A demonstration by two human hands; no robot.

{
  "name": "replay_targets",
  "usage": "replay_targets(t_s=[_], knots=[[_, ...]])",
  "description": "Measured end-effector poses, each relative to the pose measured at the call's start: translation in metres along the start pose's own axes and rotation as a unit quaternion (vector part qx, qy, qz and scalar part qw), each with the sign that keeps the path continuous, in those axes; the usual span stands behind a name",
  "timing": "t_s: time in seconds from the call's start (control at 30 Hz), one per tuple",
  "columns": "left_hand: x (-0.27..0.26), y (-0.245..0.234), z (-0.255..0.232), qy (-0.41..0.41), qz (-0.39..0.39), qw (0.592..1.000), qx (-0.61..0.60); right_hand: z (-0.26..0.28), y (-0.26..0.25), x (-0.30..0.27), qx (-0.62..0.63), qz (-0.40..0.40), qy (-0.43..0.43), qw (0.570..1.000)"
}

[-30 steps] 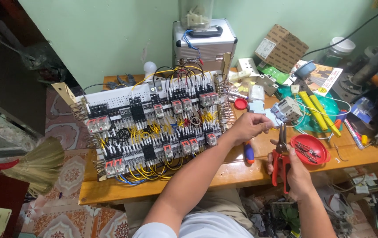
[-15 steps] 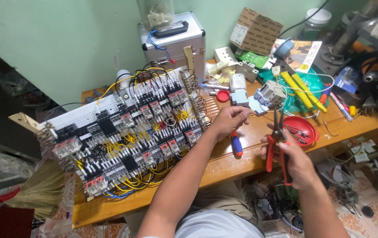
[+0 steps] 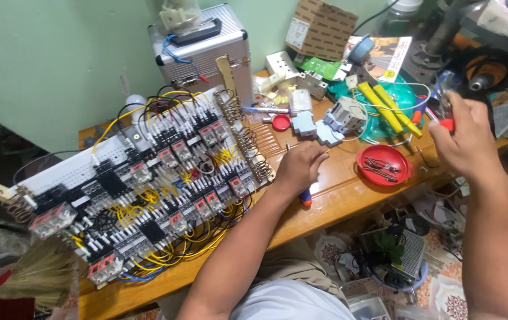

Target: The person works on a complex electrical board mounted on a wooden frame, using a screwdriver to tighten connections and pliers to strip and cut wires. They handle various colored wires and electrical components, organizing and securing them to the board.

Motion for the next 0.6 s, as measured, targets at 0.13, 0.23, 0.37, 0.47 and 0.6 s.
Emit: replay_targets(t_s=[0.13, 0.23, 0.37, 0.47, 0.6], knots=[[-0.004, 0.005, 0.003, 0.053, -0.006, 0.995, 0.079, -0.039, 0.019, 0.032, -0.096, 0.011, 0.023, 0.995], [-0.002, 0.005, -0.004, 0.073, 0.001, 0.991, 0.113, -0.062, 0.035, 0.044, -0.13, 0.035, 0.062, 0.989], [0.002, -0.003, -0.014, 0.11, -0.044, 0.979, 0.168, -0.102, 0.062, 0.06, -0.16, 0.02, 0.07, 0.984], [0.002, -0.006, -0.009, 0.106, -0.1, 0.986, 0.079, -0.127, 0.081, 0.069, -0.194, 0.0, 0.072, 0.978], [0.001, -0.007, -0.007, 0.033, -0.086, 0.996, -0.002, -0.112, 0.079, 0.065, -0.202, 0.004, 0.089, 0.975]])
Point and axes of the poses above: each hand's wrist, its own x-axis towards the middle knuckle, its own y-axis out of the palm, z = x × y, the point moved 4 cm from there along x, towards the middle knuckle, and after that the axes turned 11 degrees about -z, right-handed, at the moved point
